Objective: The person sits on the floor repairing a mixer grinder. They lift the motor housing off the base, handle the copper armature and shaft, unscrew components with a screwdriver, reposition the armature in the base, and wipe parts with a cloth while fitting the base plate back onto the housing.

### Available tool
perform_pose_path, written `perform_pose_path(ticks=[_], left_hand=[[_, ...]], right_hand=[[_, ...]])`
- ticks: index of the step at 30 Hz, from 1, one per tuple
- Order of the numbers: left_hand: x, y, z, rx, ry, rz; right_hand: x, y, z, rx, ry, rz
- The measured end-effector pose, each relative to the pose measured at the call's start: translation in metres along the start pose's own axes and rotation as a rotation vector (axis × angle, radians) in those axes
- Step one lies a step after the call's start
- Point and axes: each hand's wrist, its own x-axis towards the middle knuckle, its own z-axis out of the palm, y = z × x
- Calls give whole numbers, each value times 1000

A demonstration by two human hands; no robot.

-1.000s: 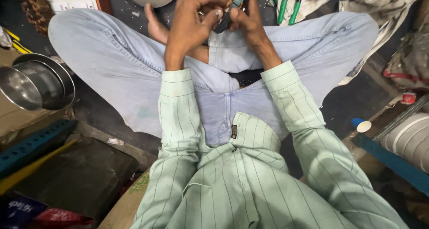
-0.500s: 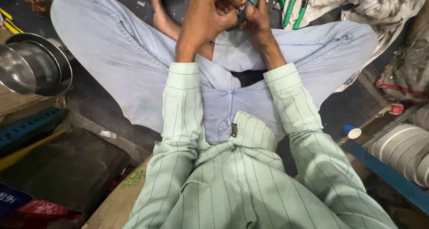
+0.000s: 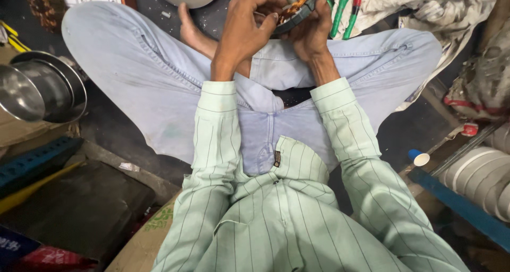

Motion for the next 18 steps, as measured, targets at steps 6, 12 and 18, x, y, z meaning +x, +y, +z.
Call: perform_pose_path(ticks=[6,12,18], left_hand=[[4,11,5,29,-56,-21],[7,19,4,65,-66,-43],[7,23,2,146,-71,14]], right_hand=[[-1,-2,1,41,-68,53],[4,10,-13,-7,-64,42],[2,10,-11,-124,-55,76]])
